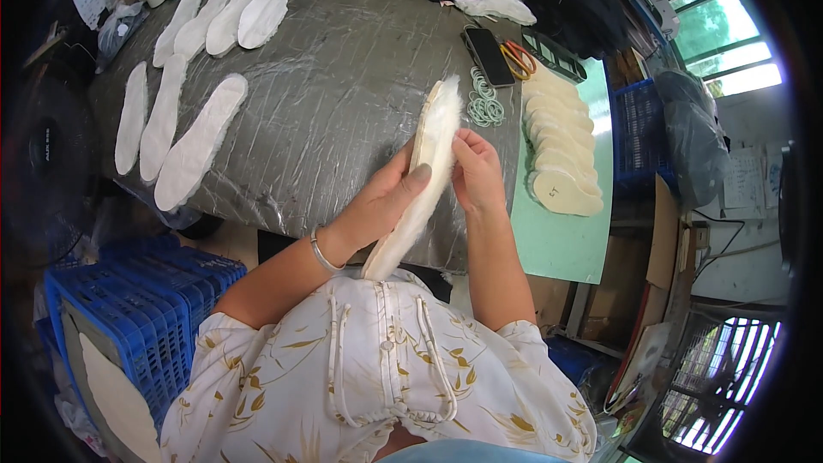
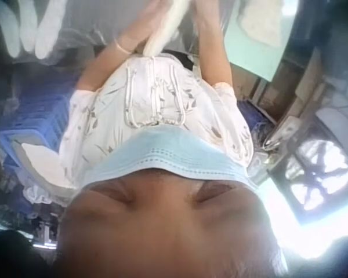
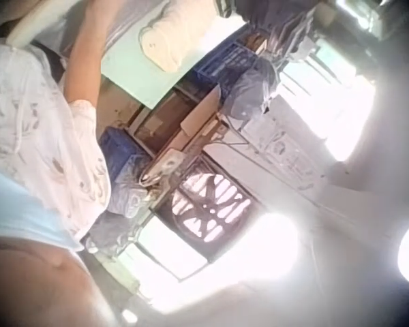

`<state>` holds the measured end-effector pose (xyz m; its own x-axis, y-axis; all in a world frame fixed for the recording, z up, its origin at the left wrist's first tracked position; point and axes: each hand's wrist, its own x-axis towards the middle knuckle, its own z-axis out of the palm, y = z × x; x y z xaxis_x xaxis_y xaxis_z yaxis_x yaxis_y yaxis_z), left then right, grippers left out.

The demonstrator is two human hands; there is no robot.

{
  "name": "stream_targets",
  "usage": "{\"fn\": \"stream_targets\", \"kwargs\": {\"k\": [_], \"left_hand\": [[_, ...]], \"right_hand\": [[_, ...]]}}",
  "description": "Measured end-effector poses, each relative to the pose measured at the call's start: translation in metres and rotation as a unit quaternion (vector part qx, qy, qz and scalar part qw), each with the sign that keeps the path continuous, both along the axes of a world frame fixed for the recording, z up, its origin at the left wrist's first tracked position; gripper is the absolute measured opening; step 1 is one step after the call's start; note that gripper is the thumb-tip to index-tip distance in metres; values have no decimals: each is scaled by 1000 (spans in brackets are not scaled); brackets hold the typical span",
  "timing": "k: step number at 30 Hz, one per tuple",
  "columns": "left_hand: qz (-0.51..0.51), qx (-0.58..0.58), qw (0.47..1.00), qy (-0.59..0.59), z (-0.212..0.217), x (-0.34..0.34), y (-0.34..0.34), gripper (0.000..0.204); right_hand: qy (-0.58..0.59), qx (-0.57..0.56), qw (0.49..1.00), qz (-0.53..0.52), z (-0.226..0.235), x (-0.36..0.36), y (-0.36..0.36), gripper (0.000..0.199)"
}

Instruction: Layering shoe insoles with fuzzy lining material and trimming the excess edges using scissors.

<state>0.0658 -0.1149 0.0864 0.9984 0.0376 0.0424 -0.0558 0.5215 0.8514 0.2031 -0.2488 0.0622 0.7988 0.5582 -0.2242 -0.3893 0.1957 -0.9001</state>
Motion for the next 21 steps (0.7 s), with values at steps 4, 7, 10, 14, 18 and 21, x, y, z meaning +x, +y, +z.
{"fn": "stream_targets", "kwargs": {"k": [4,7,10,14,18,21], "left_hand": [[19,13,1000,6,-7,1,7,42],[36,80,995,36,-17,1,15,36],[119,90,988,49,-18,1,14,32],[144,-8,989,25,-13,5,6,33],[127,-40,990,42,-27,3,21,35],[180,-98,978,26,-24,3,22,39]], "right_hand": [[-1,-10,1000,-22,5,-5,0,13],[-44,-62,996,-44,6,-4,-6,13],[-67,-96,991,-60,20,-9,1,15],[-112,-135,983,-50,39,-14,6,17],[-248,-140,957,-63,48,-22,7,15],[-221,-12,973,-70,60,-40,4,52]]}}
